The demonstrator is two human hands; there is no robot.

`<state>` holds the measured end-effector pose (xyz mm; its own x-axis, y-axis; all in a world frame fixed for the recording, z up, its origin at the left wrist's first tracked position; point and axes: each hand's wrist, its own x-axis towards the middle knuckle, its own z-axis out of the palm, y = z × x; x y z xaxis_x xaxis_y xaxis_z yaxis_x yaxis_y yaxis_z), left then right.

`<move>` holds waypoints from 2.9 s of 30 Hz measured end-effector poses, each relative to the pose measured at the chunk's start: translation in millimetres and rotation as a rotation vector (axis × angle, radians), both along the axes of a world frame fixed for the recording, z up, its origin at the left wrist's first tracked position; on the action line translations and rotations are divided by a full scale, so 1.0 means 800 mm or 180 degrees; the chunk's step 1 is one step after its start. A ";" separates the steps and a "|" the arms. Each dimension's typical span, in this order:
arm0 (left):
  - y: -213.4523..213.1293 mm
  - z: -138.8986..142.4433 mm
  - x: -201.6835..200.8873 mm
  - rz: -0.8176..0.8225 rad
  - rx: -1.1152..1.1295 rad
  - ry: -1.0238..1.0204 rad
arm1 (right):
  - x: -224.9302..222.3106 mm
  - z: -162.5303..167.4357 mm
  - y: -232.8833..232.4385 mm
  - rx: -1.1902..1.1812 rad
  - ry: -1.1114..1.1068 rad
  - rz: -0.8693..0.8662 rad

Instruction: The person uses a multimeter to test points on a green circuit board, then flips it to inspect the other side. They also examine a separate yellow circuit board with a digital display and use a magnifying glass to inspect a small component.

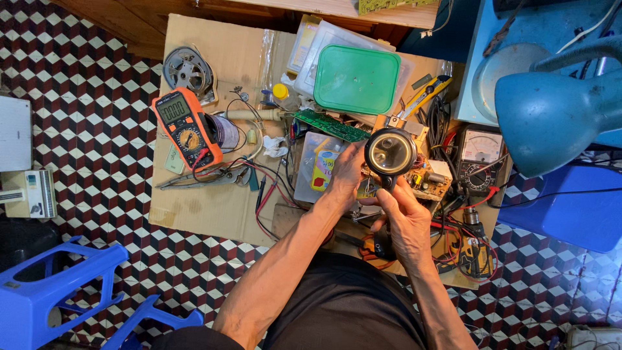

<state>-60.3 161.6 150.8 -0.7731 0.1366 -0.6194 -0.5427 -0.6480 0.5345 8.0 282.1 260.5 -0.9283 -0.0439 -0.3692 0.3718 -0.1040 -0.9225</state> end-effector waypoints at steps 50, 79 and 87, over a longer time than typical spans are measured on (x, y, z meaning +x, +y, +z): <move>-0.003 0.010 0.002 -0.0026 0.0158 -0.0039 | 0.004 -0.007 0.000 -0.0055 -0.0030 -0.0052; -0.009 0.019 0.005 -0.0076 0.0303 0.0295 | -0.001 -0.003 -0.001 -0.0160 0.0004 -0.0015; -0.009 0.011 0.005 0.0006 0.0405 0.0315 | -0.002 -0.001 -0.003 -0.0114 -0.0004 0.0008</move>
<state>-56.7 154.7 159.6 -0.8299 0.2075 -0.5179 -0.4901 -0.7148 0.4989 6.6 279.9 260.0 -0.9277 -0.0595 -0.3685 0.3732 -0.1360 -0.9177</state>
